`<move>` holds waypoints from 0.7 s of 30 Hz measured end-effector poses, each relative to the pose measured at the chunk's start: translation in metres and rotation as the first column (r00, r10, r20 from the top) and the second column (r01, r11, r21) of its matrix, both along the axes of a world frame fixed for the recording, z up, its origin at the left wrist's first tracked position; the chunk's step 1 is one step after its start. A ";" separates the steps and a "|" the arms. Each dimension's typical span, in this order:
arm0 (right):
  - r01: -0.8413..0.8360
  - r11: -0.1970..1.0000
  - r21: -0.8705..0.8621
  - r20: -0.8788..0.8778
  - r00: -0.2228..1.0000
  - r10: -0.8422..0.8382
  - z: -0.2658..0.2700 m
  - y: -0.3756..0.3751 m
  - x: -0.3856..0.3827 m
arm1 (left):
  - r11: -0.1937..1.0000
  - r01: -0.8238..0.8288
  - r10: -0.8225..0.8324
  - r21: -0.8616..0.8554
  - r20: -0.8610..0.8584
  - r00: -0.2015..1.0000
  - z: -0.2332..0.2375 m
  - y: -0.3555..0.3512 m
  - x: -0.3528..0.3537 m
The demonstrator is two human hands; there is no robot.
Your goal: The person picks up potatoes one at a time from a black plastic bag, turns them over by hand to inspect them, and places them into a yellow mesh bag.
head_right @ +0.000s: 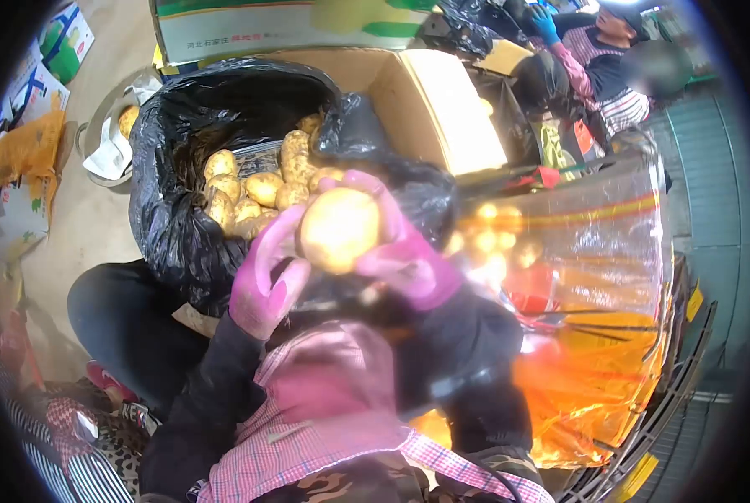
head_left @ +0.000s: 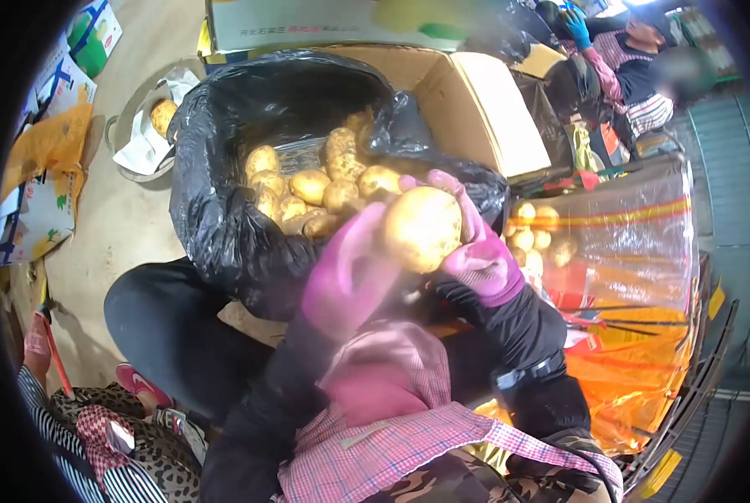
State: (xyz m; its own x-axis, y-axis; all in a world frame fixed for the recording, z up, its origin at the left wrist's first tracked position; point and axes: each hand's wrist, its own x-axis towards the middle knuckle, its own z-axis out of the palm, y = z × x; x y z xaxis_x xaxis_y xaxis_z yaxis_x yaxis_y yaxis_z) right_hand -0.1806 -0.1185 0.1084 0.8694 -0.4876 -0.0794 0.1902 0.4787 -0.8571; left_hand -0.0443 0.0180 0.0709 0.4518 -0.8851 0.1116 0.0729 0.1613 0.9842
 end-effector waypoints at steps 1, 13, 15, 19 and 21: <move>0.051 0.997 0.054 0.041 0.998 -0.053 -0.003 0.011 -0.008 | 0.999 0.021 -0.020 -0.029 0.029 0.999 0.003 0.003 -0.007; 0.082 0.929 0.361 0.426 0.872 -0.242 -0.002 0.044 -0.072 | 0.981 0.147 -0.057 -0.125 0.540 0.840 0.016 0.023 -0.037; 0.237 0.957 0.167 0.364 0.887 -0.283 0.026 0.042 -0.085 | 0.977 0.197 -0.151 -0.079 0.397 0.906 0.019 0.021 -0.035; 0.345 0.930 -0.125 0.376 0.884 -0.277 0.048 0.035 -0.103 | 0.898 0.424 -0.405 -0.117 0.153 0.901 0.031 0.009 -0.038; 0.355 0.926 -0.127 0.332 0.895 -0.298 0.050 0.041 -0.101 | 0.822 0.562 -0.569 -0.093 -0.086 0.818 0.034 0.006 -0.046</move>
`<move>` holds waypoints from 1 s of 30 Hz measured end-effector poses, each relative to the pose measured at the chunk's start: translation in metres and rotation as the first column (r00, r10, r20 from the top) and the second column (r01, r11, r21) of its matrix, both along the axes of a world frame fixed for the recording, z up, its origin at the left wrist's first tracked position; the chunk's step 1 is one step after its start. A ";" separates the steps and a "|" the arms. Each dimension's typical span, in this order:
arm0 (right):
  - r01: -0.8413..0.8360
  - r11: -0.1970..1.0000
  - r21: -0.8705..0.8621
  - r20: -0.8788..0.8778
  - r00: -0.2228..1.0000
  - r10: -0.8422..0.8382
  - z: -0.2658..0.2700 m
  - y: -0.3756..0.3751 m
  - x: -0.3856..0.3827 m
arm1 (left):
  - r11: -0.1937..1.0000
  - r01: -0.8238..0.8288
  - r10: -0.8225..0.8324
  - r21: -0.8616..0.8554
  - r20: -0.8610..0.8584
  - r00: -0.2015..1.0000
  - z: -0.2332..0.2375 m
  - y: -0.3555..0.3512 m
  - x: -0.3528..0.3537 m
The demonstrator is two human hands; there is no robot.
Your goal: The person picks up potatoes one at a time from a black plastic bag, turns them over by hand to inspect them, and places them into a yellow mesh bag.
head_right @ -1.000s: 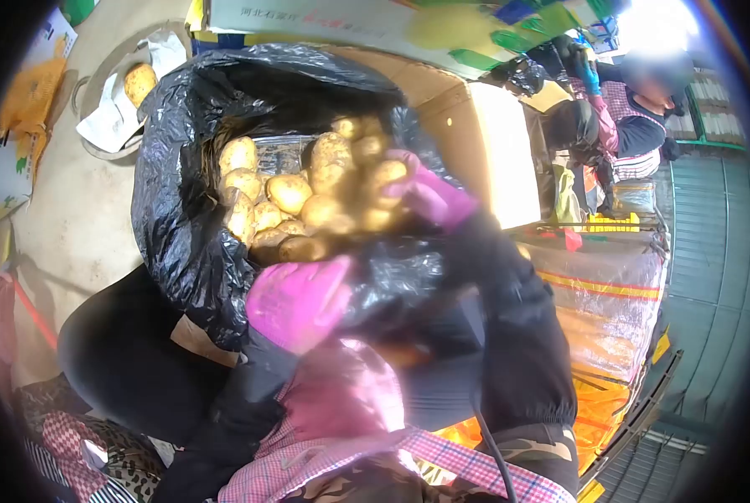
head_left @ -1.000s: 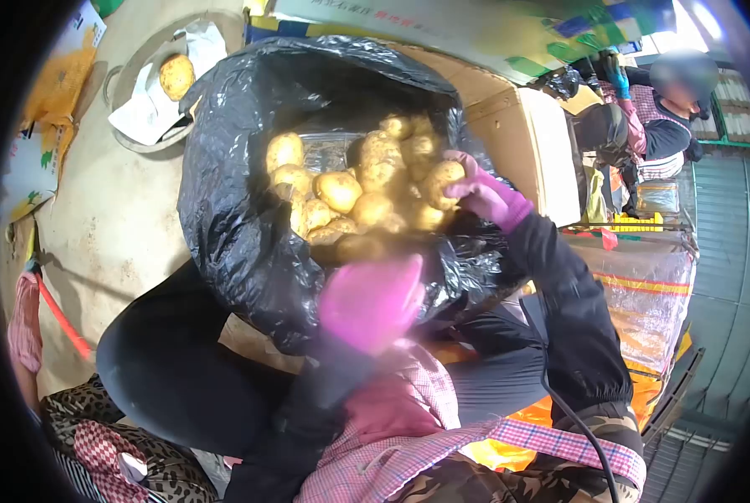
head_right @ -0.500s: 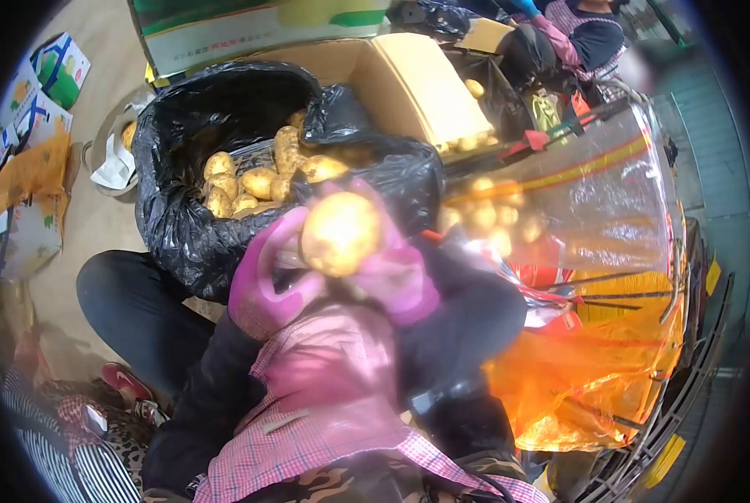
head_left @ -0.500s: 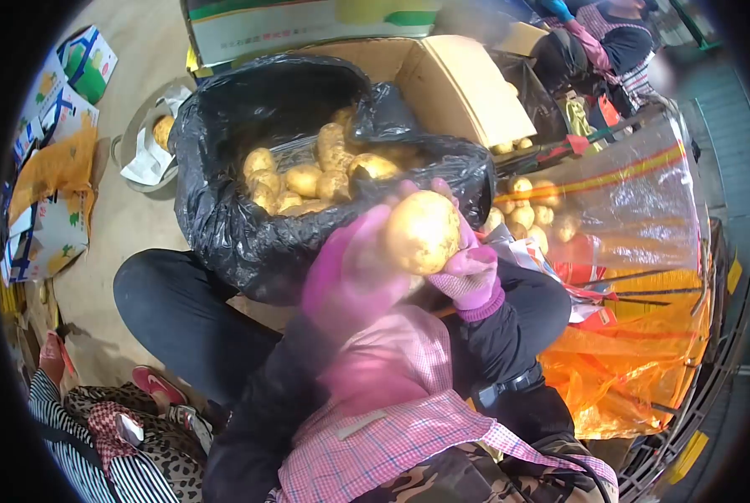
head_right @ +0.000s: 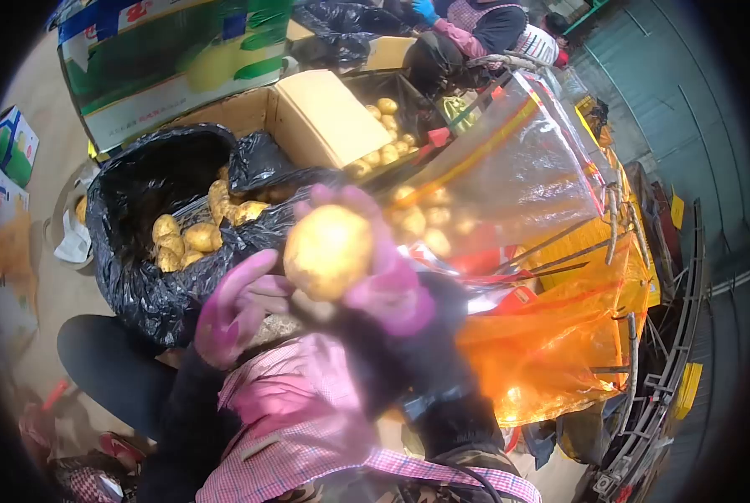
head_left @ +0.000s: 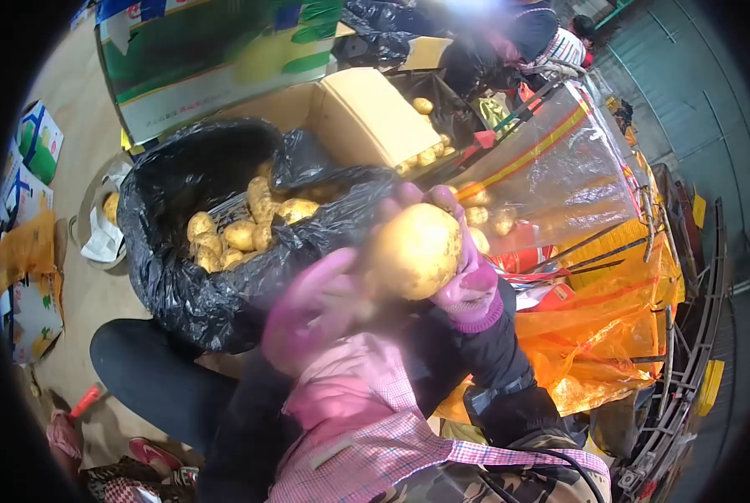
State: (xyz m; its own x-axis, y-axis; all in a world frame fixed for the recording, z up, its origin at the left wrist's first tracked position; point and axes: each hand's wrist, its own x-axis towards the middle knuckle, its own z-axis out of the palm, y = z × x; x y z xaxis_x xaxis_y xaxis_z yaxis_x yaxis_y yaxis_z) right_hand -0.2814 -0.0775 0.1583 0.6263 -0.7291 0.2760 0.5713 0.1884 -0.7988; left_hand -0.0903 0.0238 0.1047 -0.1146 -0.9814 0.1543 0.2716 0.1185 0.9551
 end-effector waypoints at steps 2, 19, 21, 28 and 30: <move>0.005 0.995 0.102 -0.057 0.998 0.001 0.001 0.013 0.009 | 0.999 -0.048 0.048 -0.001 0.008 0.999 0.028 -0.007 -0.016; 0.002 0.970 0.243 -0.289 0.955 0.070 -0.020 0.050 0.049 | 0.929 -0.355 0.370 -0.105 0.316 0.874 -0.036 0.031 0.021; -0.001 0.976 0.216 -0.311 0.948 0.070 -0.019 0.050 0.045 | 0.923 -0.363 0.385 -0.130 0.367 0.847 -0.022 0.032 0.015; -0.019 0.984 0.179 -0.325 0.943 0.077 -0.024 0.050 0.036 | 0.914 -0.336 0.402 -0.229 0.394 0.826 -0.026 0.033 0.015; -0.028 0.988 0.151 -0.297 0.952 0.073 -0.027 0.050 0.034 | 0.906 -0.323 0.413 -0.275 0.403 0.817 -0.027 0.032 0.015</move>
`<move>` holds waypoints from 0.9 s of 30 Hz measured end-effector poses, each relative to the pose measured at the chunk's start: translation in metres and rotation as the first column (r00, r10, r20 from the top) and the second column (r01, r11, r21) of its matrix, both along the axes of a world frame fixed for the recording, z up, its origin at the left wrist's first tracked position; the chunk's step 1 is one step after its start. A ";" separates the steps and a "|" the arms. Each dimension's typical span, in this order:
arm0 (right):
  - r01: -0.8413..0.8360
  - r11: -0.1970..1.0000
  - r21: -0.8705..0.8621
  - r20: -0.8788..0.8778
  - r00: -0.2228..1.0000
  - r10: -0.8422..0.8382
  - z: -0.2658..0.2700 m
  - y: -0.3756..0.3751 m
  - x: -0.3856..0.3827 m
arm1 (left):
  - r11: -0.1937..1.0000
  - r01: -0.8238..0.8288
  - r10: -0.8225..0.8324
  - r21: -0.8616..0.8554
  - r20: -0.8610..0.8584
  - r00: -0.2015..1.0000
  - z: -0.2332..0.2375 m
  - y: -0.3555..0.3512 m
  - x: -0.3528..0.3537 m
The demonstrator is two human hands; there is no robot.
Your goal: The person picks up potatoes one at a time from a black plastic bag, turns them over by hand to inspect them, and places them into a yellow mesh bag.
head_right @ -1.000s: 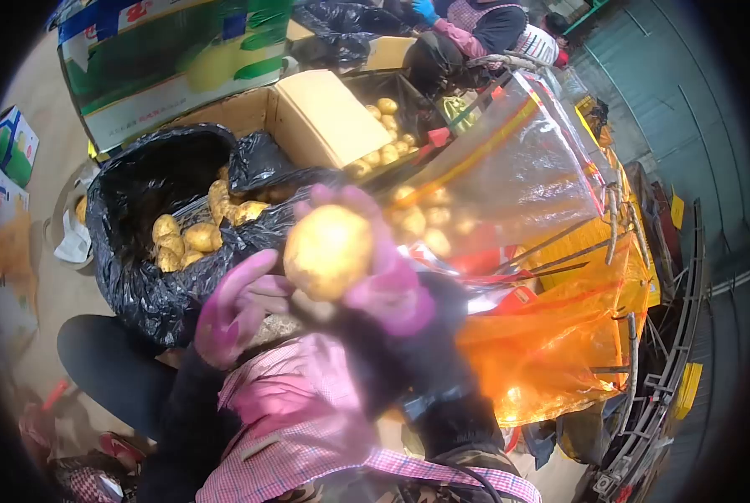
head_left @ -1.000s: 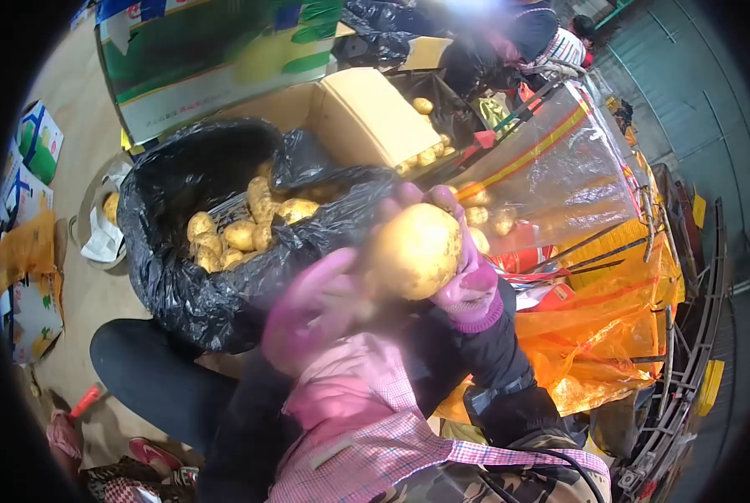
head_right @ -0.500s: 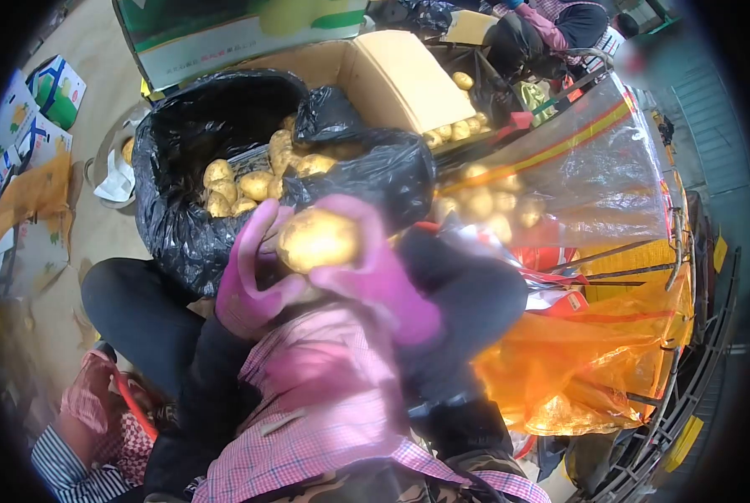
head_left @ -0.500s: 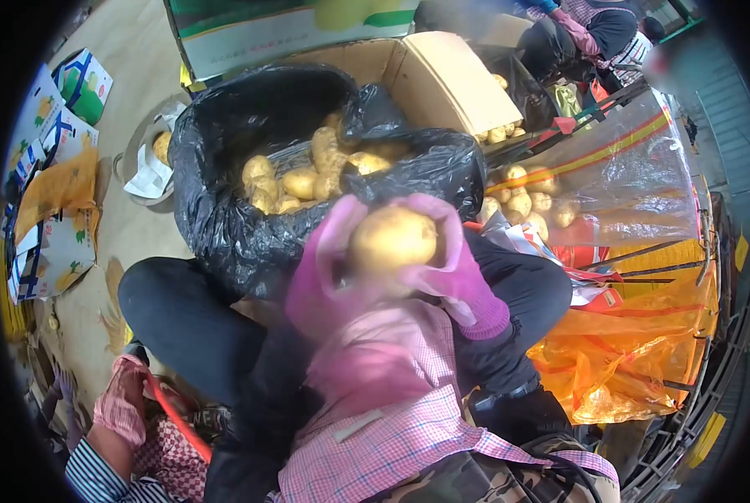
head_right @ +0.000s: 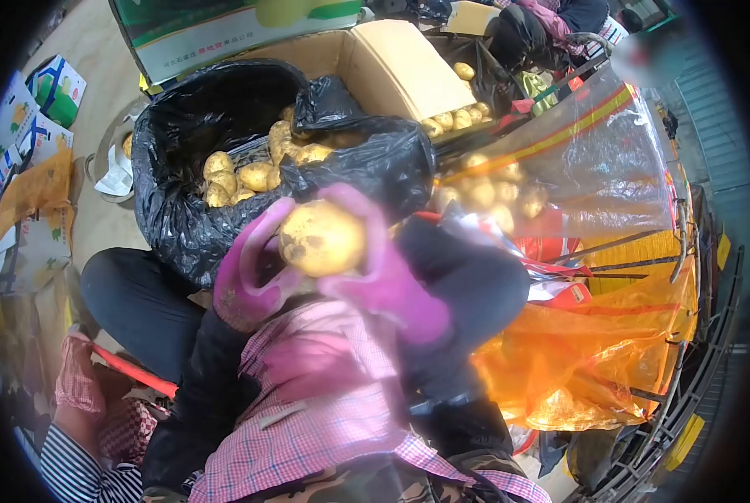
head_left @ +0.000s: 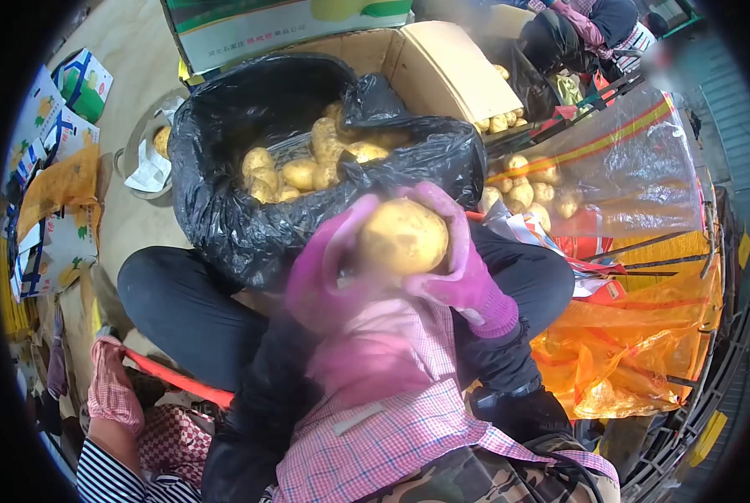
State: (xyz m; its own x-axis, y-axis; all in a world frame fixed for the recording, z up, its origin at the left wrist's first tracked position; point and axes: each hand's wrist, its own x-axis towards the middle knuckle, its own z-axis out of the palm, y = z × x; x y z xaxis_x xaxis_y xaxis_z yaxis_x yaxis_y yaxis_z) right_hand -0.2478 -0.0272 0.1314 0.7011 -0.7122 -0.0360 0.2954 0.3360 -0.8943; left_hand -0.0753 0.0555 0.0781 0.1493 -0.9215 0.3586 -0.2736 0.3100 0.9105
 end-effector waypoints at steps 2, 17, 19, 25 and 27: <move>0.004 1.000 0.023 -0.018 1.000 -0.004 0.000 0.000 -0.004 | 1.000 -0.027 0.027 -0.016 0.040 0.999 0.004 0.000 -0.005; 0.111 0.994 -0.020 -0.096 0.989 -0.113 0.021 0.010 -0.016 | 0.903 -0.370 0.426 -0.219 0.339 0.839 0.035 -0.047 0.030; 0.156 0.987 -0.044 -0.095 0.983 -0.159 0.034 0.003 -0.022 | 0.916 -0.352 0.401 -0.192 0.421 0.814 0.031 -0.041 0.029; 0.270 -0.012 -0.963 0.142 0.467 -0.873 0.101 -0.093 -0.100 | 0.927 -0.368 0.333 0.070 0.293 0.896 0.005 -0.035 0.043; 0.212 -0.456 -0.864 0.497 0.217 -0.841 0.140 -0.131 -0.123 | 0.897 -0.441 0.406 0.035 0.330 0.852 -0.016 -0.034 0.059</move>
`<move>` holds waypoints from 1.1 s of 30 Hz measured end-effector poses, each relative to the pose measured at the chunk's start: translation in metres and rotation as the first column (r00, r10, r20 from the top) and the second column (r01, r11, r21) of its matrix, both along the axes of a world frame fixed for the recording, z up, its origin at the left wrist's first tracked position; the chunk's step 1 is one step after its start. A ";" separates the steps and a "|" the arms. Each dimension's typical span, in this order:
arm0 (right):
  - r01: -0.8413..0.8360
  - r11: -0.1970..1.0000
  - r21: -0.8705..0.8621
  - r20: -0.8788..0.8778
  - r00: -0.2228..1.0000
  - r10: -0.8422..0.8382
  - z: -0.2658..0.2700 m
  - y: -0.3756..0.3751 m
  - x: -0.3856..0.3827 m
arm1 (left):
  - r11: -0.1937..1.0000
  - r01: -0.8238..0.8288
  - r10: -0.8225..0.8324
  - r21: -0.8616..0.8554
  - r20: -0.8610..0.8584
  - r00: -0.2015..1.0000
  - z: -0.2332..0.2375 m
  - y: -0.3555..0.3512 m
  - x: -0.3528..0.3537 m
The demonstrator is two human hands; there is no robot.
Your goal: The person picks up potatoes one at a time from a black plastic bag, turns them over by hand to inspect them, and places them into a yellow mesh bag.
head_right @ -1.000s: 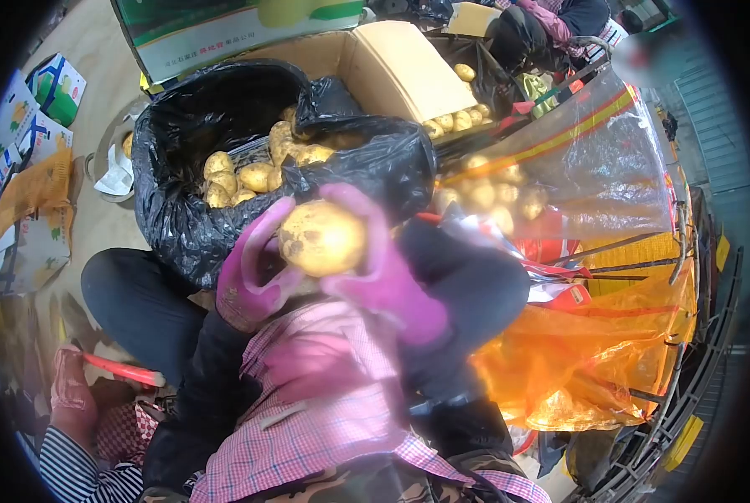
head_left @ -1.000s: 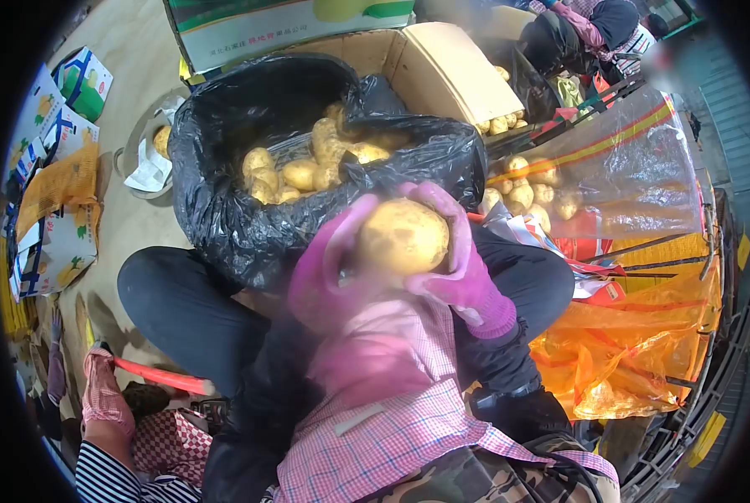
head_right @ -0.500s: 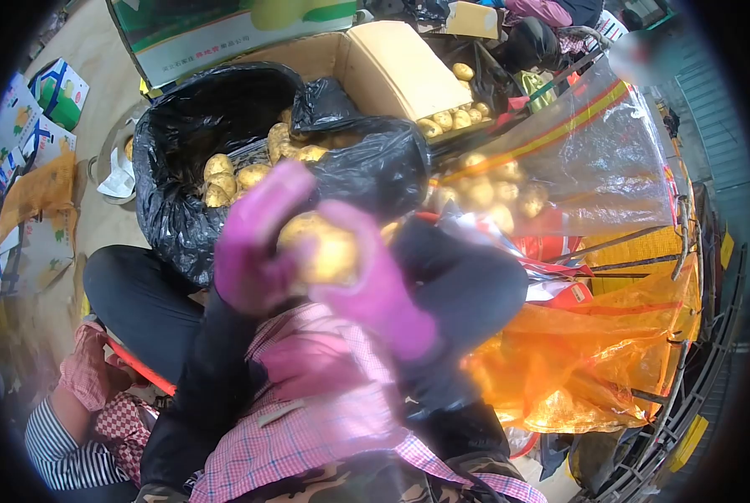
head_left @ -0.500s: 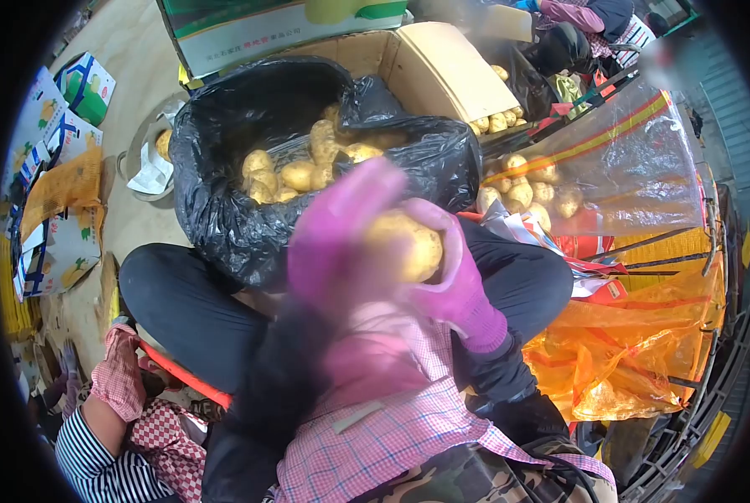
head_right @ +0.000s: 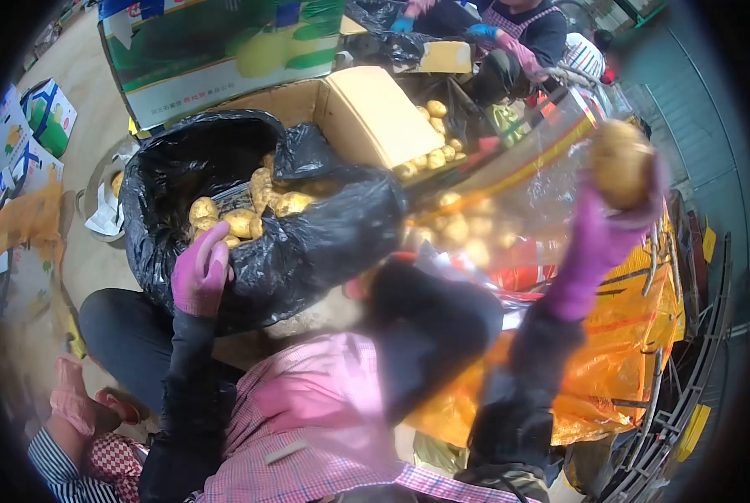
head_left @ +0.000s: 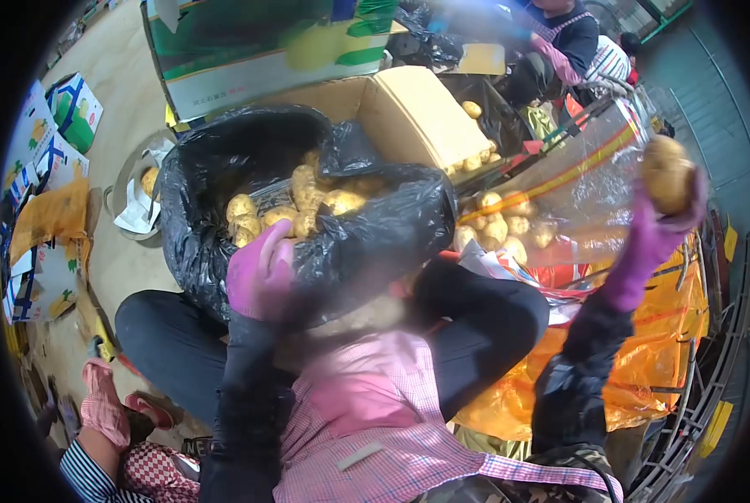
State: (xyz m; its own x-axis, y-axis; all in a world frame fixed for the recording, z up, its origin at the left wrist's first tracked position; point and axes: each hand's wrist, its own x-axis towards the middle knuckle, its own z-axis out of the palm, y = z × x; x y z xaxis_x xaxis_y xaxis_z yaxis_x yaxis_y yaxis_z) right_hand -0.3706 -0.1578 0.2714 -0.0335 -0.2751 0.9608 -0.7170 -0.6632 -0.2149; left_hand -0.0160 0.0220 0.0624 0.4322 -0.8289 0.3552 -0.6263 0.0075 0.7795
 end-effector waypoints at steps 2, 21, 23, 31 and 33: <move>0.269 0.954 -0.130 -0.068 0.958 -0.279 0.026 -0.041 -0.037 | 0.996 -0.072 0.077 -0.045 0.127 0.989 -0.012 -0.001 0.017; 0.025 0.262 0.965 -0.213 0.661 0.720 -0.291 -0.183 0.316 | 0.952 -0.219 0.228 0.216 -0.015 0.974 -0.022 -0.022 0.039; 0.299 0.349 0.888 -0.458 0.520 0.721 -0.298 -0.169 0.342 | 0.949 -0.192 0.207 0.249 -0.036 0.978 -0.021 -0.024 0.043; 0.177 0.922 0.344 -0.862 -0.330 0.385 -0.342 -0.125 0.368 | 0.954 -0.195 0.203 0.227 -0.014 0.979 -0.026 -0.025 0.043; 0.123 0.911 0.395 -0.841 -0.352 0.412 -0.346 -0.130 0.358 | 0.950 -0.206 0.209 0.233 0.011 0.978 -0.025 -0.024 0.042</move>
State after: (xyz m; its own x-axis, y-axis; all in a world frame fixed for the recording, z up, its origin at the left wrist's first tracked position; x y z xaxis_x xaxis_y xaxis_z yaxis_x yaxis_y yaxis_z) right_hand -0.0124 -0.2880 -0.0751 0.8696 -0.2299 -0.4369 -0.0283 -0.9067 0.4208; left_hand 0.0257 -0.0021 0.0374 0.6069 -0.7791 0.1574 -0.5845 -0.3033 0.7526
